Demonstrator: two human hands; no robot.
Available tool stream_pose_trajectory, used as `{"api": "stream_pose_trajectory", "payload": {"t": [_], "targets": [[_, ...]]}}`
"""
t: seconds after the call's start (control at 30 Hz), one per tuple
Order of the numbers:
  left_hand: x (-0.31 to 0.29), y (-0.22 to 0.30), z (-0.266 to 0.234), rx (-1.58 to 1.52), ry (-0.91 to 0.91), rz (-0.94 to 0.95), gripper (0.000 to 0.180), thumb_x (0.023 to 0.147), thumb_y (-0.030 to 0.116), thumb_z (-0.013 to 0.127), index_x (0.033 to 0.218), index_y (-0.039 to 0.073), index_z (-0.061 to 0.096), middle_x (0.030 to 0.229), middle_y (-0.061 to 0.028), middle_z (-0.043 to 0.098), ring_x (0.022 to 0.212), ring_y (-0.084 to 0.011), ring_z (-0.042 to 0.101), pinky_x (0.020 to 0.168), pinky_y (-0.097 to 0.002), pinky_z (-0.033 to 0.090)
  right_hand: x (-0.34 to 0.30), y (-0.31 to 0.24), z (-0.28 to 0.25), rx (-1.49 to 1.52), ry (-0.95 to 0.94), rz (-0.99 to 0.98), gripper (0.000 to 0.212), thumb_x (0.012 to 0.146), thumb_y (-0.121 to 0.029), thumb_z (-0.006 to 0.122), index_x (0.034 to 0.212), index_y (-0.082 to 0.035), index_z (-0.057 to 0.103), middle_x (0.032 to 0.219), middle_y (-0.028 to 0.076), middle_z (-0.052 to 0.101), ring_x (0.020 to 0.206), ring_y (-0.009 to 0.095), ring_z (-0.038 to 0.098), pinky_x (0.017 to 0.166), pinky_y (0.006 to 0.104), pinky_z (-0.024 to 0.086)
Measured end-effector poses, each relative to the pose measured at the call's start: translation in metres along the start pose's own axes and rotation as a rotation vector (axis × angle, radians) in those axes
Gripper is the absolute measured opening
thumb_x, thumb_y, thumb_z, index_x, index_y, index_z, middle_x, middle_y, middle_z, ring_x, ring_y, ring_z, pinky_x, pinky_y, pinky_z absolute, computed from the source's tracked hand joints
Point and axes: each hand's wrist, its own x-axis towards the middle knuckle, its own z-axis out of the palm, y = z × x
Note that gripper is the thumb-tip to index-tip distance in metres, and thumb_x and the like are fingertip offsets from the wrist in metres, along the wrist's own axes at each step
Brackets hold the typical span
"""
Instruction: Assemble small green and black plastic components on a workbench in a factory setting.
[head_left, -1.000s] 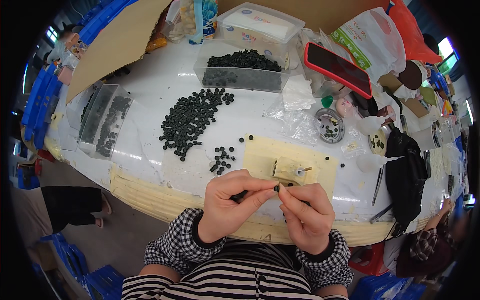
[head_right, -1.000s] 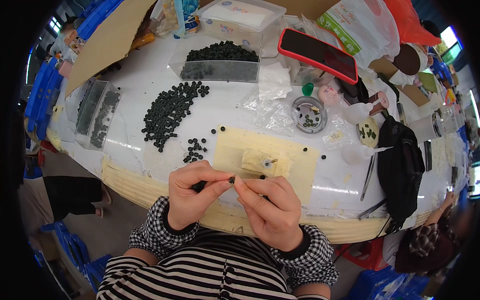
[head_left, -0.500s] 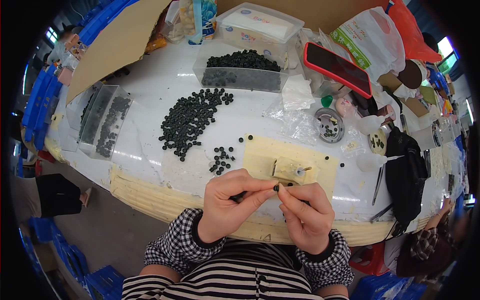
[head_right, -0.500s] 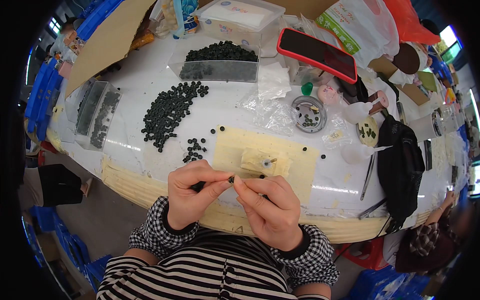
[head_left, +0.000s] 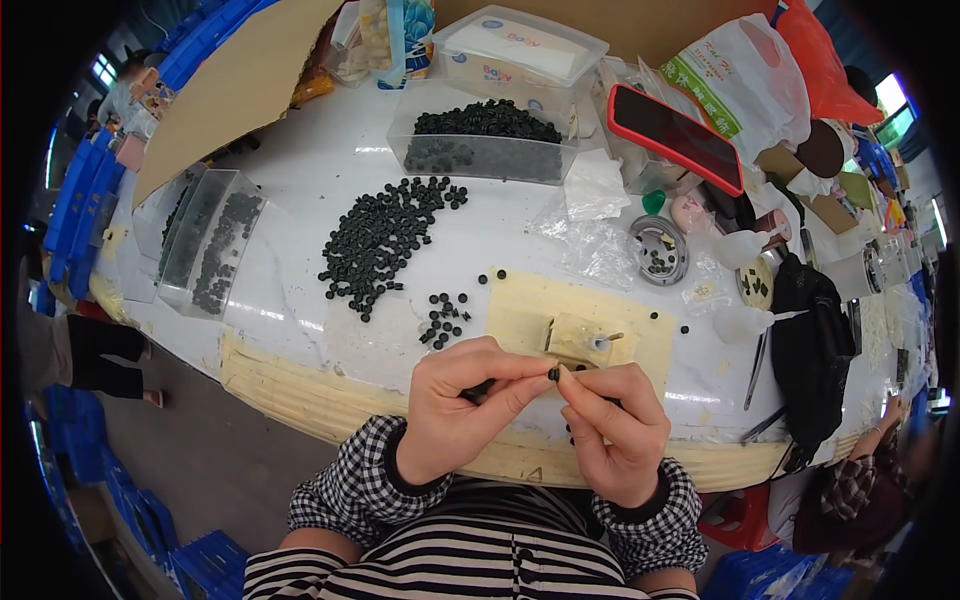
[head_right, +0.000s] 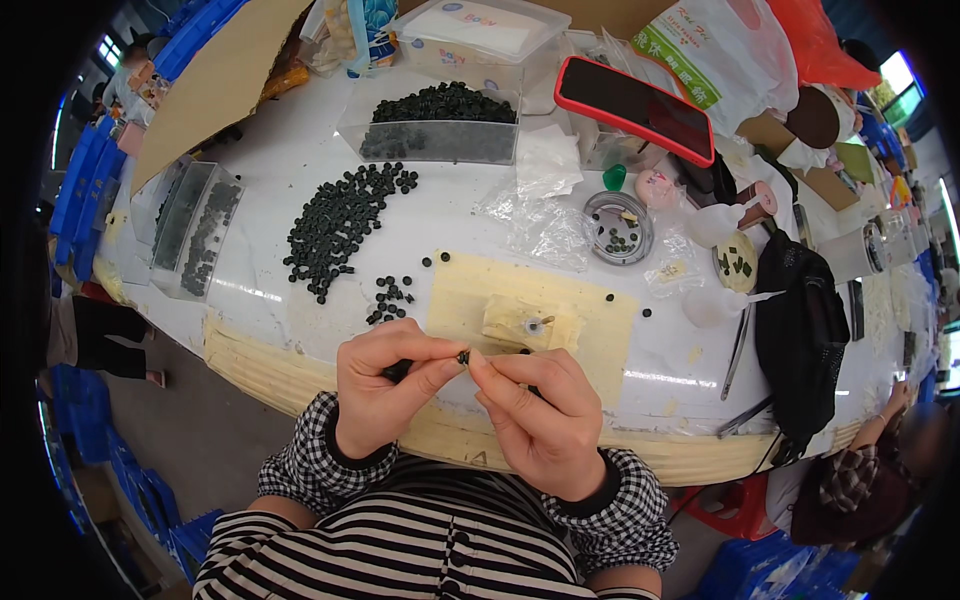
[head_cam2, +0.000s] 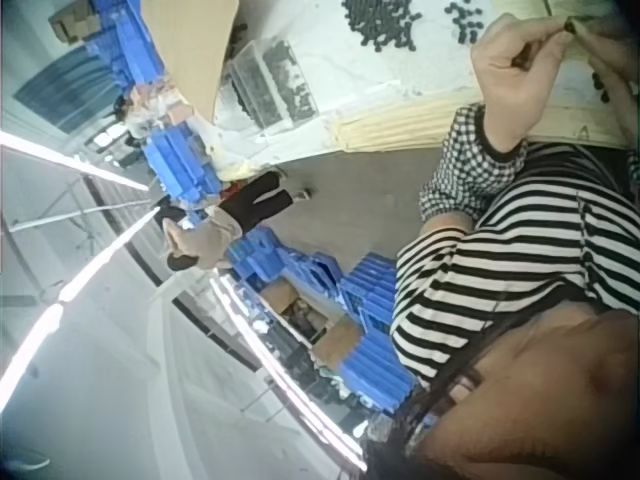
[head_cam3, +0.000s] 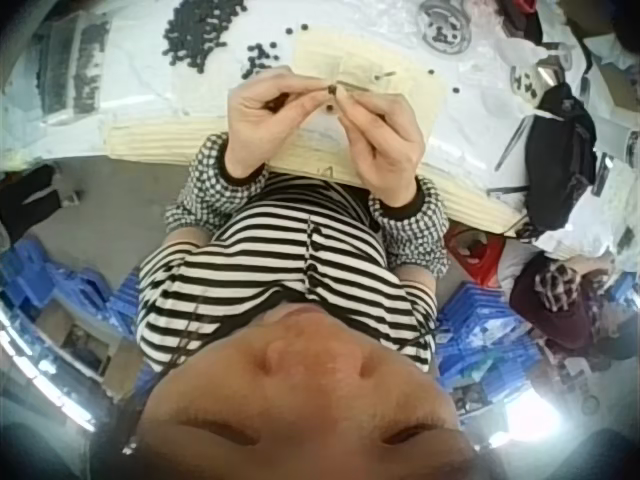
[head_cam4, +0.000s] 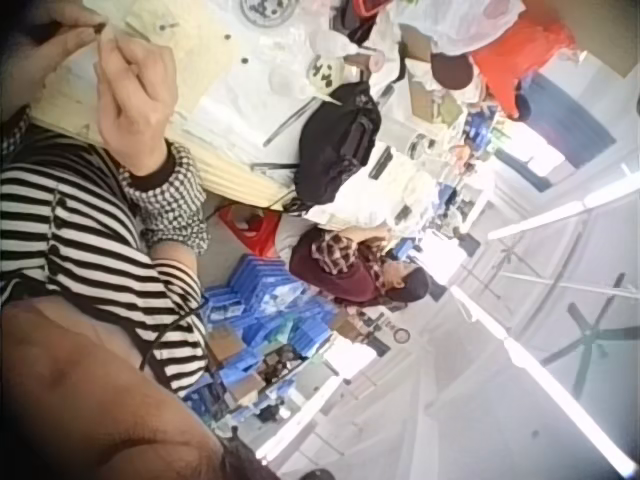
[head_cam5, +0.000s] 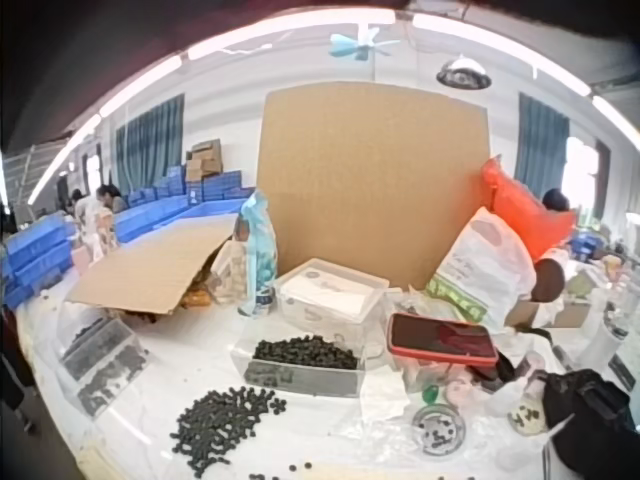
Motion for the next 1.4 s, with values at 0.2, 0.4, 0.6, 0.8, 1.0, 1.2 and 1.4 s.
{"api": "stream_pose_trajectory", "payload": {"t": [0.2, 0.4, 0.6, 0.8, 1.0, 1.2, 1.4], "targets": [[0.0001, 0.0009, -0.0002, 0.002, 0.001, -0.007, 0.021, 0.078, -0.002, 0.071, 0.099, 0.003, 0.072, 0.062, 0.0022, 0.049, 0.055, -0.0043, 0.042, 0.050, -0.0203, 0.031, 0.0004, -0.0005, 0.0001, -0.002, 0.005, 0.000, 0.037, 0.071, 0.002, 0.072, 0.108, -0.004, 0.070, 0.089, 0.006, 0.064, 0.073, 0.020, 0.057, 0.063, 0.0290, 0.046], [0.0006, 0.0014, 0.0000, 0.011, -0.003, -0.011, 0.022, 0.078, -0.003, 0.070, 0.100, 0.003, 0.072, 0.061, 0.0020, 0.049, 0.055, -0.0047, 0.042, 0.050, -0.0207, 0.032, 0.0002, -0.0008, 0.0001, -0.011, 0.010, 0.002, 0.037, 0.071, 0.002, 0.072, 0.108, -0.004, 0.070, 0.090, 0.006, 0.064, 0.074, 0.020, 0.057, 0.064, 0.0291, 0.046], [0.0006, 0.0021, -0.0001, 0.026, -0.004, -0.008, 0.023, 0.078, -0.003, 0.070, 0.101, 0.004, 0.072, 0.061, 0.0017, 0.049, 0.055, -0.0050, 0.042, 0.050, -0.0209, 0.032, -0.0001, -0.0004, -0.0001, -0.017, 0.008, -0.002, 0.038, 0.070, 0.002, 0.073, 0.108, -0.004, 0.070, 0.091, 0.006, 0.064, 0.074, 0.021, 0.057, 0.064, 0.0294, 0.046], [0.0008, 0.0023, -0.0006, 0.037, -0.013, -0.001, 0.024, 0.078, -0.004, 0.070, 0.101, 0.004, 0.072, 0.061, 0.0013, 0.050, 0.055, -0.0054, 0.043, 0.051, -0.0209, 0.033, 0.0002, 0.0007, -0.0003, -0.039, 0.000, -0.030, 0.041, 0.069, 0.003, 0.073, 0.108, -0.004, 0.069, 0.093, 0.006, 0.064, 0.074, 0.021, 0.056, 0.063, 0.0293, 0.046], [0.0015, 0.0027, -0.0009, 0.051, -0.017, 0.033, 0.025, 0.078, -0.004, 0.070, 0.101, 0.005, 0.072, 0.061, 0.0005, 0.051, 0.055, -0.0061, 0.045, 0.051, -0.0207, 0.035, 0.0002, 0.0009, -0.0007, -0.033, -0.005, -0.029, 0.041, 0.068, 0.003, 0.072, 0.108, -0.005, 0.069, 0.093, 0.005, 0.064, 0.074, 0.021, 0.056, 0.063, 0.0291, 0.046], [0.0013, 0.0029, -0.0008, 0.055, -0.017, 0.037, 0.025, 0.078, -0.004, 0.070, 0.101, 0.005, 0.072, 0.061, 0.0007, 0.051, 0.055, -0.0060, 0.044, 0.051, -0.0205, 0.035, -0.0003, 0.0001, -0.0006, -0.021, -0.007, -0.016, 0.041, 0.068, 0.004, 0.072, 0.108, -0.005, 0.070, 0.093, 0.005, 0.064, 0.073, 0.021, 0.056, 0.063, 0.0291, 0.046], [0.0000, 0.0010, -0.0003, 0.021, 0.002, -0.025, 0.024, 0.078, -0.002, 0.071, 0.101, 0.004, 0.072, 0.061, 0.0017, 0.049, 0.055, -0.0049, 0.043, 0.050, -0.0204, 0.033, 0.0004, 0.0002, -0.0010, -0.052, -0.003, -0.036, 0.042, 0.067, 0.004, 0.072, 0.108, -0.004, 0.070, 0.094, 0.005, 0.065, 0.074, 0.021, 0.055, 0.063, 0.0290, 0.046]]}}
